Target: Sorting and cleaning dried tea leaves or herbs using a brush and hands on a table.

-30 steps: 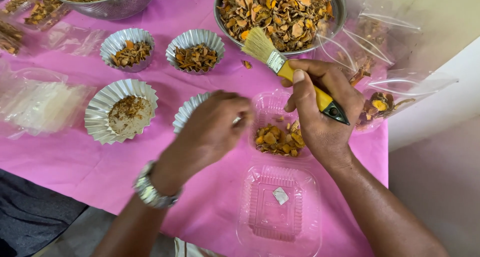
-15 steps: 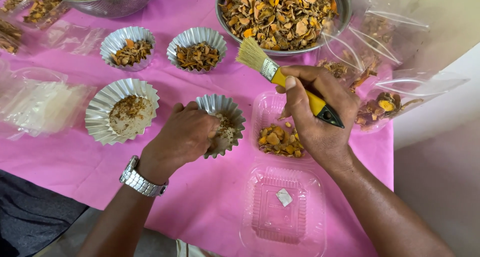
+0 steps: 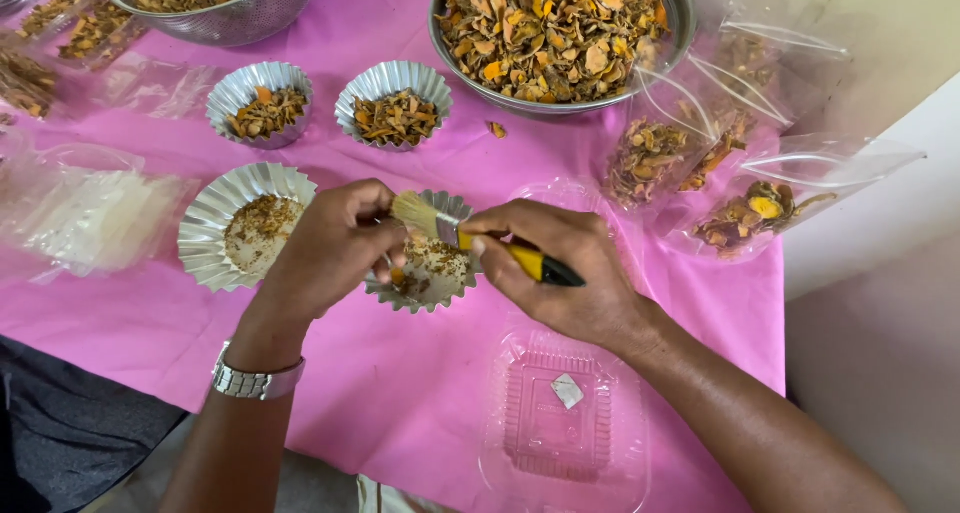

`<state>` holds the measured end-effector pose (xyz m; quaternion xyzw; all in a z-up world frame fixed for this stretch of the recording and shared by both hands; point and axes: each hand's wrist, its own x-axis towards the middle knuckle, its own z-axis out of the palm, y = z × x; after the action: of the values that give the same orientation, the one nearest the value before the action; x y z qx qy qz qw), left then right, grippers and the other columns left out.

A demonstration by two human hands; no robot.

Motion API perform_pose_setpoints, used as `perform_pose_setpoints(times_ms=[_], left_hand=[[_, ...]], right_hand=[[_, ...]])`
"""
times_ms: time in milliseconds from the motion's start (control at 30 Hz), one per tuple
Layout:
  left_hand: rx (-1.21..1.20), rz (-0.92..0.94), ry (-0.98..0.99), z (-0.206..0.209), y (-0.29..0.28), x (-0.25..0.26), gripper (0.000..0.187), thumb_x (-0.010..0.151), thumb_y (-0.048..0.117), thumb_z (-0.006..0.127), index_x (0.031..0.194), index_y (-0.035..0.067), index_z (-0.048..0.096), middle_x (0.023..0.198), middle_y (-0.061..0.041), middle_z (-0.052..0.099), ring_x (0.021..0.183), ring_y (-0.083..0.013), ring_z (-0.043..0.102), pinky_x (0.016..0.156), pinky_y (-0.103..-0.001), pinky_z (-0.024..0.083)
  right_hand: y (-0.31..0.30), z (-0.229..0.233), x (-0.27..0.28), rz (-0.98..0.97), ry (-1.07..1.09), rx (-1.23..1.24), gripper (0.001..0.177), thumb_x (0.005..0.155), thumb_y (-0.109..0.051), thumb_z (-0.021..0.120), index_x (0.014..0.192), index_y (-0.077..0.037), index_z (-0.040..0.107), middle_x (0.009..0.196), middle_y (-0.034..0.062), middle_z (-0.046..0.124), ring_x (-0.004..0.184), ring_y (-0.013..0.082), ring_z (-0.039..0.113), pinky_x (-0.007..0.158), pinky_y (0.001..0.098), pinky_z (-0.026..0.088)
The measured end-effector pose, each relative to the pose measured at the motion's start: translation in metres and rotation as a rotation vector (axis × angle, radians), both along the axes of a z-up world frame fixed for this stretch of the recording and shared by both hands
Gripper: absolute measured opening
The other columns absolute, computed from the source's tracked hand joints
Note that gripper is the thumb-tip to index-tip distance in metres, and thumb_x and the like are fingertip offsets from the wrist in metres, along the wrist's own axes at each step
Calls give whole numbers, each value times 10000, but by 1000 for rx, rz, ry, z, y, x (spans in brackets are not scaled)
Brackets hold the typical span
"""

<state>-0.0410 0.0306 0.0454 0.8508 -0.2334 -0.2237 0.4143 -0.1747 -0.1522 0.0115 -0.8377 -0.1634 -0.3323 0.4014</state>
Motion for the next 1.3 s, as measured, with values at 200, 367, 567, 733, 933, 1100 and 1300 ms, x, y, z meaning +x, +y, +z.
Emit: perform_pose_setpoints(times_ms=[200, 367, 567, 733, 933, 1100, 1300], left_hand=[[-423, 123, 132, -29, 13, 5, 191, 912, 20, 643, 985, -156, 659, 805, -238, 627, 597, -253, 679, 471, -359, 626], [-592, 184, 162, -50, 8, 7, 196, 938, 20, 673, 996, -163, 638, 828, -200, 572, 597, -222, 644, 425, -339, 604], [-697, 231, 225, -57, 5, 7, 116, 917, -23, 649, 971, -126, 648, 805, -146, 538, 584, -207, 607, 426, -343, 584], [-707, 196, 218, -41, 4, -2, 125, 983, 48, 622, 999, -76, 634, 793, -144, 556, 614, -231, 650, 452, -361, 593], [-743, 100, 157, -54, 5, -2, 155, 1004, 32, 605, 1128, -58, 587, 795, -174, 599, 599, -210, 638, 457, -339, 609], [-731, 70, 103, -53, 0, -9, 118, 1005, 11, 600, 1071, -84, 621, 818, -191, 604, 649, -213, 656, 506, -340, 637], [-712, 33, 104, -56, 4, -14, 223, 949, 17, 692, 1100, -138, 639, 848, -208, 608, 693, -227, 679, 555, -363, 667]], right_hand=[[4, -1, -2, -62, -18, 193, 98, 914, -8, 693, 988, -10, 757, 786, 152, 734, 615, 216, 667, 582, 324, 543], [9, -16, 1, 57, 22, 186, 120, 901, 25, 674, 996, 23, 746, 748, 194, 725, 606, 287, 687, 575, 362, 565], [8, -1, -6, -61, -62, 152, 110, 933, -27, 691, 1022, -14, 755, 827, 157, 751, 653, 260, 715, 585, 328, 563], [2, -24, -1, -13, -21, 166, 86, 877, -7, 715, 961, -3, 737, 701, 167, 695, 564, 269, 655, 539, 362, 539], [0, -8, 0, -64, -44, 155, 70, 875, 0, 723, 945, -3, 730, 680, 165, 680, 547, 256, 645, 522, 347, 524], [8, 9, -5, -78, -39, 178, 68, 917, -7, 690, 949, -12, 750, 717, 153, 720, 561, 241, 661, 541, 324, 544], [8, 7, -3, -102, -46, 184, 80, 929, -11, 689, 976, -7, 754, 746, 165, 727, 586, 246, 678, 565, 333, 555]])
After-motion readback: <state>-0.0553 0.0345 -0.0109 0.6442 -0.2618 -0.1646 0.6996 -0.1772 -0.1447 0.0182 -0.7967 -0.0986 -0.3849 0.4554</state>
